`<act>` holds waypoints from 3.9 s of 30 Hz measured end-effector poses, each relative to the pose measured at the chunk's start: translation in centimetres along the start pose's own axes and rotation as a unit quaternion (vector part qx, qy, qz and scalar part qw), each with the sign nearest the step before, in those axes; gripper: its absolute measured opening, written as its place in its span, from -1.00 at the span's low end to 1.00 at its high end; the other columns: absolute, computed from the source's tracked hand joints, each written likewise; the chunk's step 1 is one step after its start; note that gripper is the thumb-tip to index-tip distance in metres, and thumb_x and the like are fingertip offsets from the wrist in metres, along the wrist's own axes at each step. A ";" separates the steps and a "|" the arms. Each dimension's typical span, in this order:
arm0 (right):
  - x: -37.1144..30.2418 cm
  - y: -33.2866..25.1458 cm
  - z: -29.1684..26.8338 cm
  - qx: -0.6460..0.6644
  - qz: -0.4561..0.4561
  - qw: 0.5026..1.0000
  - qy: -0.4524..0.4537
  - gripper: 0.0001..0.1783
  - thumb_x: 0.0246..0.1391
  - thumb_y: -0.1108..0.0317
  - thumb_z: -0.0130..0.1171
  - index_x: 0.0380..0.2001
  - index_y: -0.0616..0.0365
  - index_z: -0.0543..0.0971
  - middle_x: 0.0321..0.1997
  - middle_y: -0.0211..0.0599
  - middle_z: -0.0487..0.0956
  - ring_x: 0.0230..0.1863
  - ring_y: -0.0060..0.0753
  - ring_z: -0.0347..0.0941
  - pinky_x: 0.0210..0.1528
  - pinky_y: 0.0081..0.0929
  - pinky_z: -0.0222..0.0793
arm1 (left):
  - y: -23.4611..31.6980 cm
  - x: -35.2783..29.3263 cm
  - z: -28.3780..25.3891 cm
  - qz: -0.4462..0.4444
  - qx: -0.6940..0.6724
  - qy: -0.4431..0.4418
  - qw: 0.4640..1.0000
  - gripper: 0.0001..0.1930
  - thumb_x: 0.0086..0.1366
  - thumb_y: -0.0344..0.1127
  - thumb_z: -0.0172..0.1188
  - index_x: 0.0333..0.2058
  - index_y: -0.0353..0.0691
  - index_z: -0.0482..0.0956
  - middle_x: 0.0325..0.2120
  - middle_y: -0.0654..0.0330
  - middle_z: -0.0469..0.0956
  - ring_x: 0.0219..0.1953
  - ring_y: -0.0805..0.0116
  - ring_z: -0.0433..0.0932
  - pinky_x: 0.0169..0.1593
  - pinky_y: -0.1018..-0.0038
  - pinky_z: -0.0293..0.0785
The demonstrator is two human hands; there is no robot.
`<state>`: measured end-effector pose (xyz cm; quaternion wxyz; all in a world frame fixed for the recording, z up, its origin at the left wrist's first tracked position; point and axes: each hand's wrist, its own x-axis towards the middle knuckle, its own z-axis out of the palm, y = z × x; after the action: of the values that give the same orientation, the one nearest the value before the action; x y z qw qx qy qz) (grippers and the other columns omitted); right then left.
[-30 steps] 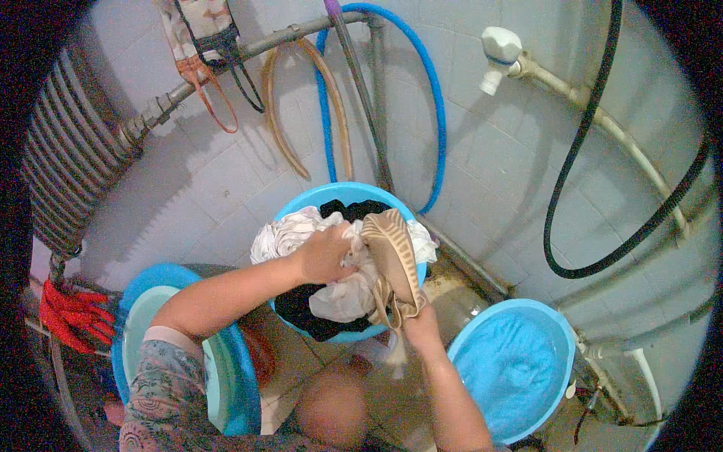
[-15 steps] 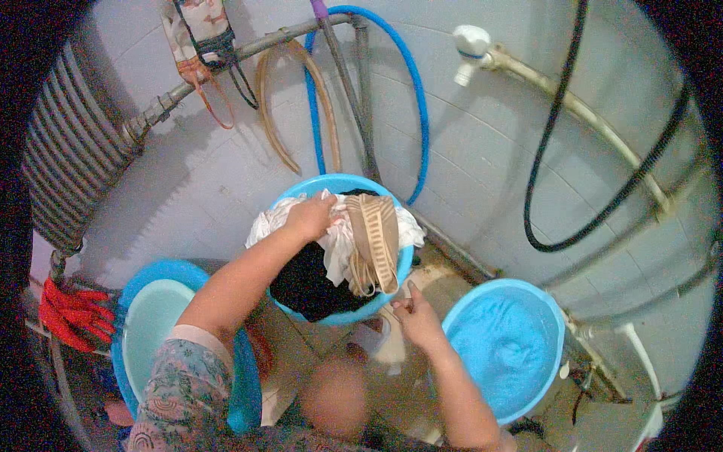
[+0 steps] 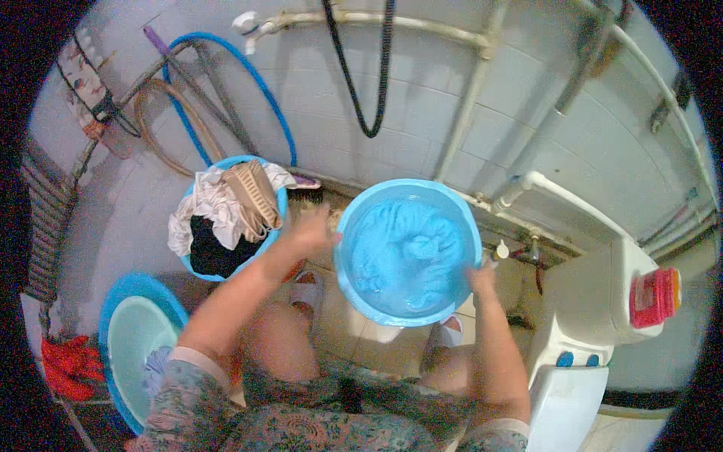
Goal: The person hand-washes various garments in a blue basin filled with water. They scrub, rinse, and wring out items including a beige bra, a light blue towel, and a purple cloth, then transfer them to a separate basin.
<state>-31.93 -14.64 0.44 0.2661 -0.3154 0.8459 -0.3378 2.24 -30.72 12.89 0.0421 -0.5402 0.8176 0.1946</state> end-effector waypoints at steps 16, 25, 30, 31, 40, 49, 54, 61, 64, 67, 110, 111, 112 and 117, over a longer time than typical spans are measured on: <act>1.4 -0.2 -1.5 0.033 0.010 0.999 0.009 -0.58 -0.31 0.51 0.12 -0.22 0.33 0.48 -0.34 -0.16 0.55 -0.31 -0.30 0.48 -0.24 -0.43 0.37 | -1.4 7.4 12.1 -0.111 -0.509 0.100 0.847 -0.61 -0.05 -0.50 0.09 -0.15 -0.34 0.41 -0.32 0.08 0.51 -0.30 0.25 0.50 -0.21 0.35 0.43; -3.1 -9.3 -3.5 0.270 -0.059 0.961 -0.002 -0.61 -0.22 0.33 0.07 -0.26 0.33 0.52 -0.33 -0.05 0.57 -0.28 -0.24 0.50 -0.19 -0.40 0.36 | -4.6 3.5 1.4 -0.082 -0.591 0.045 0.801 -0.61 -0.02 -0.52 0.02 -0.12 -0.33 0.39 -0.29 0.08 0.49 -0.30 0.23 0.49 -0.20 0.36 0.44; -3.8 -10.8 -1.3 0.380 -0.104 0.912 -0.113 -0.58 -0.16 0.20 0.01 -0.26 0.29 0.52 -0.27 -0.04 0.55 -0.19 -0.16 0.47 -0.12 -0.35 0.30 | -9.3 2.1 -1.2 -0.093 -0.574 0.082 0.809 -0.59 -0.02 -0.48 0.01 -0.10 -0.33 0.39 -0.27 0.08 0.49 -0.25 0.24 0.46 -0.16 0.37 0.41; -4.0 -11.1 -0.2 0.352 -0.107 0.925 -0.095 -0.58 -0.16 0.18 0.01 -0.28 0.29 0.53 -0.26 -0.01 0.54 -0.17 -0.12 0.45 -0.10 -0.34 0.29 | -9.6 1.2 -1.8 -0.104 -0.571 0.093 0.809 -0.58 -0.02 -0.48 0.01 -0.09 -0.33 0.39 -0.26 0.08 0.49 -0.24 0.24 0.46 -0.15 0.38 0.40; -5.8 -12.4 2.1 0.191 -0.059 0.974 -0.106 -0.49 -0.17 0.06 -0.03 -0.29 0.29 0.52 -0.21 0.14 0.50 -0.11 0.05 0.41 -0.04 -0.23 0.25 | -14.3 -0.7 -1.3 -0.106 -0.544 0.123 0.823 -0.58 -0.05 -0.49 -0.01 -0.12 -0.34 0.43 -0.31 0.12 0.49 -0.31 0.30 0.46 -0.20 0.45 0.38; -5.3 -8.7 -1.0 0.065 0.030 0.997 -0.039 -0.36 -0.08 -0.16 -0.04 -0.19 0.23 0.52 -0.16 0.00 0.52 -0.08 -0.06 0.42 -0.02 -0.28 0.28 | -8.7 2.0 3.4 -0.085 -0.518 0.099 0.846 -0.63 -0.02 -0.50 -0.02 -0.15 -0.35 0.43 -0.36 0.14 0.50 -0.36 0.34 0.46 -0.27 0.47 0.38; -3.6 -5.2 -3.1 0.019 0.075 0.997 -0.007 -0.32 -0.09 -0.23 -0.05 -0.18 0.18 0.53 -0.17 -0.05 0.53 -0.10 -0.11 0.45 -0.04 -0.30 0.31 | -3.8 3.5 6.6 -0.064 -0.524 0.060 0.847 -0.65 0.03 -0.53 -0.01 -0.12 -0.37 0.41 -0.30 0.08 0.50 -0.32 0.28 0.48 -0.21 0.43 0.39; -1.1 0.3 -3.7 0.013 0.093 0.996 -0.010 -0.42 -0.08 -0.11 0.03 -0.22 0.21 0.53 -0.21 0.01 0.54 -0.12 -0.08 0.46 -0.05 -0.27 0.30 | -2.0 8.9 13.5 -0.077 -0.484 0.077 0.869 -0.66 0.03 -0.48 0.03 -0.15 -0.41 0.41 -0.29 0.07 0.51 -0.27 0.30 0.48 -0.18 0.43 0.38; -1.4 1.7 -3.0 -0.032 0.045 0.994 -0.090 -0.46 -0.09 -0.04 0.04 -0.25 0.25 0.54 -0.23 0.03 0.54 -0.13 -0.07 0.46 -0.07 -0.27 0.33 | -1.3 9.6 12.1 -0.057 -0.446 0.113 0.886 -0.68 0.04 -0.46 0.04 -0.17 -0.39 0.42 -0.31 0.09 0.51 -0.30 0.30 0.48 -0.21 0.42 0.38; -0.3 3.3 -1.1 -0.081 0.055 0.986 -0.132 -0.50 -0.09 0.02 0.03 -0.29 0.29 0.54 -0.25 0.06 0.54 -0.17 -0.05 0.48 -0.11 -0.27 0.35 | -1.7 10.4 11.5 -0.023 -0.425 0.120 0.897 -0.71 0.07 -0.43 0.03 -0.19 -0.34 0.43 -0.34 0.11 0.51 -0.33 0.31 0.48 -0.22 0.42 0.38; -4.8 -1.8 1.0 -0.046 -0.114 0.978 -0.166 -0.17 -0.18 0.21 0.26 0.14 0.28 0.16 0.18 0.08 0.20 0.20 -0.03 0.13 0.20 -0.31 0.08 | 7.2 3.6 14.1 -0.034 -0.419 0.025 0.907 -0.41 -0.07 -0.36 0.15 0.05 -0.20 0.32 -0.14 -0.07 0.43 -0.09 0.14 0.42 -0.08 0.31 0.41; -4.6 -2.0 0.8 -0.085 -0.129 0.973 -0.170 -0.11 -0.21 0.20 0.29 0.16 0.28 0.10 0.20 0.07 0.16 0.22 -0.02 0.09 0.21 -0.31 0.06 | 8.7 1.6 10.5 -0.041 -0.570 -0.001 0.821 -0.38 -0.08 -0.38 0.14 0.06 -0.29 0.29 -0.15 -0.06 0.42 -0.12 0.18 0.43 -0.12 0.32 0.42; -5.4 -2.6 0.5 -0.125 -0.145 0.966 -0.174 -0.04 -0.25 0.19 0.32 0.18 0.28 0.05 0.23 0.05 0.12 0.23 -0.01 0.06 0.23 -0.30 0.04 | 9.0 0.6 9.4 -0.044 -0.655 0.010 0.754 -0.37 -0.08 -0.40 0.13 0.07 -0.31 0.26 -0.17 -0.04 0.43 -0.18 0.22 0.44 -0.15 0.34 0.43; -7.8 -3.8 3.7 -0.216 -0.284 0.922 -0.150 0.16 -0.39 0.16 0.40 0.22 0.26 -0.09 0.25 0.04 0.06 0.26 0.01 0.00 0.26 -0.29 -0.02 | 10.1 -2.4 5.8 0.023 -0.804 -0.028 0.594 -0.33 -0.11 -0.42 0.10 0.09 -0.33 0.21 -0.31 0.01 0.45 -0.37 0.30 0.46 -0.28 0.40 0.43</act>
<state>-23.05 -12.76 2.76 0.2085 -0.6393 0.7234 -0.1567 -6.69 -23.06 11.04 -0.3909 -0.3304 0.3404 0.7888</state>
